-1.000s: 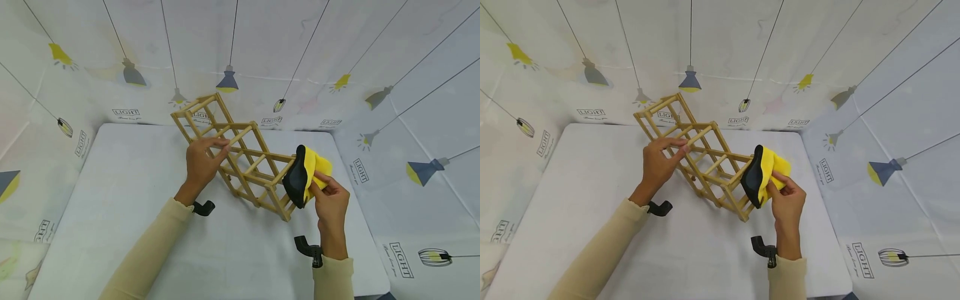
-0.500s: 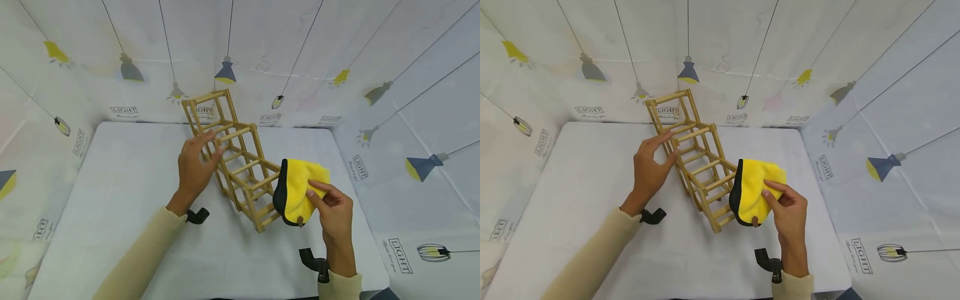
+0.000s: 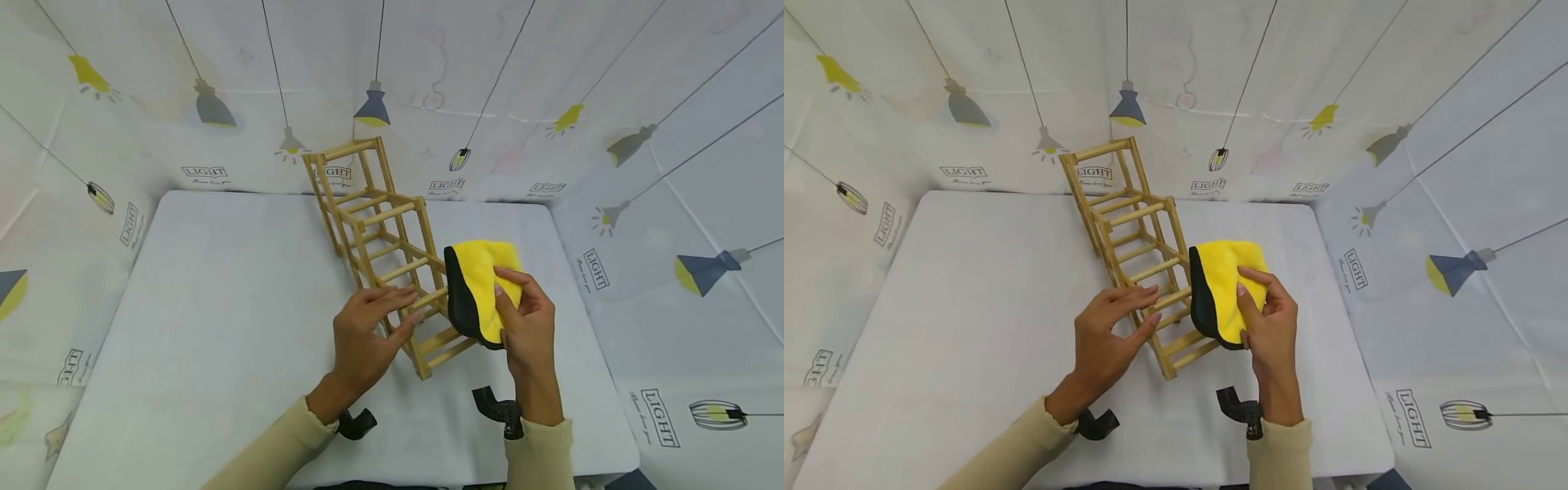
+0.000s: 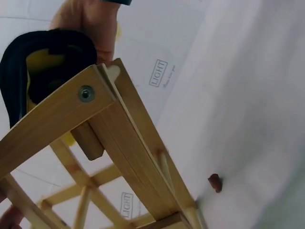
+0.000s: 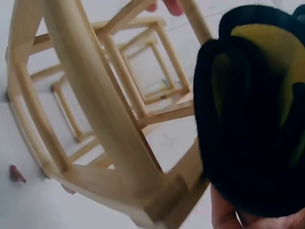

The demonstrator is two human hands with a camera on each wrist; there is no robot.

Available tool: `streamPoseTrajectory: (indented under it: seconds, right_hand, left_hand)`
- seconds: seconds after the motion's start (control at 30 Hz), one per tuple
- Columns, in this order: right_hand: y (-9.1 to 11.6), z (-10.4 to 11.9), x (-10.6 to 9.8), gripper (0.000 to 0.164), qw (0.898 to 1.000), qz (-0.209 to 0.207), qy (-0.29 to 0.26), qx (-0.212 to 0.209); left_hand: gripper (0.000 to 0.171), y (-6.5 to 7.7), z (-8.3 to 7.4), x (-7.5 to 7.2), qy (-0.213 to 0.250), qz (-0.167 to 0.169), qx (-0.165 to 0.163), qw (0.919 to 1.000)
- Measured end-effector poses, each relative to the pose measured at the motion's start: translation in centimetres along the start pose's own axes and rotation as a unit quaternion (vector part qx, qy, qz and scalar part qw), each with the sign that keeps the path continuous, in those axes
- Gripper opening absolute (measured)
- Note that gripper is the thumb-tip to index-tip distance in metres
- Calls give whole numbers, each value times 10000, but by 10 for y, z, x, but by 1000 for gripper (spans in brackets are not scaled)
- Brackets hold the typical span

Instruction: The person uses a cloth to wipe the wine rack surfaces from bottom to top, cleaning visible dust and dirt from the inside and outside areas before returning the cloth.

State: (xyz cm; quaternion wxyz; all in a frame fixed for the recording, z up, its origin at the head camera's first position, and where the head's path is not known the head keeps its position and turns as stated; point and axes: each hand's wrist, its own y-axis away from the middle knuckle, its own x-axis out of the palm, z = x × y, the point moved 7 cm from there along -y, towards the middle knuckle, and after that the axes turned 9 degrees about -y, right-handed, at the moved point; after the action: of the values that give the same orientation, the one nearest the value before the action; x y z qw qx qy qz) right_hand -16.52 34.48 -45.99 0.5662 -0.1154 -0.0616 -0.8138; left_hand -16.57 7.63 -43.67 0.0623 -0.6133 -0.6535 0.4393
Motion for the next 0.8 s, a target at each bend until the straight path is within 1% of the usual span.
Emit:
streamPoseTrajectory:
  seconds: [0.1,0.17,0.27,0.33,0.4,0.53,0.6,0.67,0.73,0.8]
  right_hand:
    - [10,-2,-2,35,10000,-18,32,18]
    - [16,-2,-2,35,9999,77,81,60]
    - [24,-2,-2,34,9993,295,173,122]
    - [25,1,-3,34,9990,374,201,113]
    - [22,6,-6,35,9995,310,86,44]
    - [5,20,-16,37,9981,-87,-610,-50]
    - [-8,27,-13,38,9960,-52,-888,7]
    - [-21,30,-4,38,9954,223,-916,154]
    - [-29,28,8,36,9944,704,-743,278]
    - [-32,22,21,33,9905,1222,-502,382]
  left_hand:
    - [33,2,2,-5,17,85,18,10000]
    - [32,3,5,-10,46,214,-20,9998]
    - [31,3,11,-15,183,482,-168,9985]
    - [32,4,14,-17,270,603,-291,9974]
    - [35,7,15,-20,308,599,-369,9970]
    - [49,17,12,-24,244,352,-449,9981]
    - [56,20,10,-24,172,222,-488,9984]
    - [60,22,9,-24,139,135,-530,9984]
    - [59,23,9,-23,144,100,-568,9982]
    - [57,23,9,-23,139,93,-551,9983]
